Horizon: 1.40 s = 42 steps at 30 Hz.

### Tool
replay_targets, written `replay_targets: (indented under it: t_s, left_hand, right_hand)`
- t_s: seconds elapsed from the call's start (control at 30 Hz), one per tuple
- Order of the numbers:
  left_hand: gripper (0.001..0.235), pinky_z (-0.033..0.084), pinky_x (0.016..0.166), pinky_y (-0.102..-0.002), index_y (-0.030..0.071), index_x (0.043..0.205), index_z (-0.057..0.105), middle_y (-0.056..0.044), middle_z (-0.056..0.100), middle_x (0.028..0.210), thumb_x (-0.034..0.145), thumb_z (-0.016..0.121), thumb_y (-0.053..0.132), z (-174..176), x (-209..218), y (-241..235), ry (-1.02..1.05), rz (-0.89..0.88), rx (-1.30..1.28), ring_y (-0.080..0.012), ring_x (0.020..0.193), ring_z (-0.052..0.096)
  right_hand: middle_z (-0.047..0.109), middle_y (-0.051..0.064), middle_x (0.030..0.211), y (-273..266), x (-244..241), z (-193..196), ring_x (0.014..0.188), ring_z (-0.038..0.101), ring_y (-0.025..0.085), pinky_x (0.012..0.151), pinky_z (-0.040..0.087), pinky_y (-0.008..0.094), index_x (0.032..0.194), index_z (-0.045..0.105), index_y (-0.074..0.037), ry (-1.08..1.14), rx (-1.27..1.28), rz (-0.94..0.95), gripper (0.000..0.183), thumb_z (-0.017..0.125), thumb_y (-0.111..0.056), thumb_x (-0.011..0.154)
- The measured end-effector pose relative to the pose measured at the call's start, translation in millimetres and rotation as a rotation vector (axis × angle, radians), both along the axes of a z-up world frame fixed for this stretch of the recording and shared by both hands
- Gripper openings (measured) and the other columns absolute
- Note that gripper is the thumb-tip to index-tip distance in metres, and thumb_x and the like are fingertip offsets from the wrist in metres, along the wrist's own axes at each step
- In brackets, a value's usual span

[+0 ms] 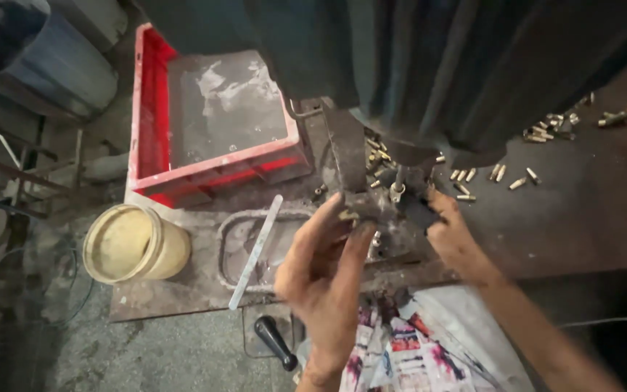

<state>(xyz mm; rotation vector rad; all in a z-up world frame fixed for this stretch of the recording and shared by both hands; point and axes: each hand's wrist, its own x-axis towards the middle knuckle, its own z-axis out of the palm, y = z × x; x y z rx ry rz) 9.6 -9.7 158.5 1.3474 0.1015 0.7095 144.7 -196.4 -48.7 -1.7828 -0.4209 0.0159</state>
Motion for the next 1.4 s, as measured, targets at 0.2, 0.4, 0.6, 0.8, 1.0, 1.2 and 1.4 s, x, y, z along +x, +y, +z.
replay_targets:
  t_s: [0.2,0.4,0.6,0.8,1.0,1.2,1.4]
  left_hand:
    - [0.045,0.061,0.089,-0.031,0.009,0.131,0.069,-0.014,0.074,0.116,0.090,0.067,-0.009,-102,33,4,-0.142,0.037,0.786,-0.0249,0.099,0.075]
    - [0.040,0.056,0.067,-0.037,0.010,0.124,0.075,-0.013,0.075,0.097,0.085,0.072,0.001,-90,41,28,0.389,-0.074,0.850,-0.0276,0.078,0.073]
    - [0.024,0.060,0.071,-0.030,0.006,0.106,0.080,-0.011,0.077,0.081,0.083,0.074,0.008,-107,-4,27,0.656,-0.703,0.511,-0.0125,0.072,0.075]
    - [0.025,0.060,0.087,-0.029,-0.002,0.116,0.073,-0.011,0.075,0.110,0.092,0.071,0.005,-87,3,88,0.244,-0.130,-0.286,-0.0157,0.096,0.073]
    - [0.023,0.058,0.067,-0.026,0.005,0.112,0.077,-0.006,0.076,0.094,0.089,0.075,0.004,-123,7,43,0.302,0.005,0.470,-0.0135,0.080,0.071]
    - [0.033,0.059,0.072,-0.026,0.007,0.122,0.073,-0.008,0.070,0.106,0.088,0.075,0.002,-86,38,-18,0.264,-0.129,0.323,-0.0151,0.082,0.073]
    - [0.030,0.058,0.082,-0.029,0.005,0.122,0.074,-0.010,0.071,0.111,0.093,0.076,0.000,-68,59,-10,0.060,-0.026,0.515,-0.0189,0.094,0.072]
  right_hand:
    - [0.058,0.020,0.132,-21,1,-70,0.128,0.049,0.027,0.108,0.033,0.036,0.140,0.050,0.011,-0.127,0.014,0.154,0.064,0.048,0.006,0.076]
    - [0.071,0.018,0.120,-31,-17,-54,0.119,0.064,0.023,0.103,0.045,0.034,0.133,0.058,0.007,0.072,-0.206,0.101,0.061,0.047,0.004,0.073]
    - [0.071,0.008,0.113,-15,-61,103,0.113,0.065,0.023,0.101,0.050,0.034,0.139,0.068,-0.027,0.433,-1.083,0.547,0.054,0.064,-0.015,0.086]
    - [0.067,0.015,0.089,-15,-50,-13,0.100,0.065,0.029,0.123,0.035,0.040,0.132,0.068,-0.014,-0.279,-0.811,0.353,0.059,0.063,-0.001,0.075]
    - [0.063,0.031,0.120,15,-41,-6,0.112,0.059,0.042,0.095,0.047,0.044,0.132,0.054,0.008,-0.447,-0.927,0.258,0.066,0.061,0.005,0.067]
    - [0.065,0.006,0.125,-9,-21,-65,0.115,0.064,0.020,0.100,0.048,0.031,0.139,0.042,-0.002,0.241,0.295,0.053,0.071,0.039,0.014,0.071]
    - [0.071,0.004,0.102,31,-23,-5,0.096,0.064,0.008,0.083,0.052,0.026,0.118,0.069,0.003,0.090,0.328,-0.163,0.038,0.047,0.009,0.087]
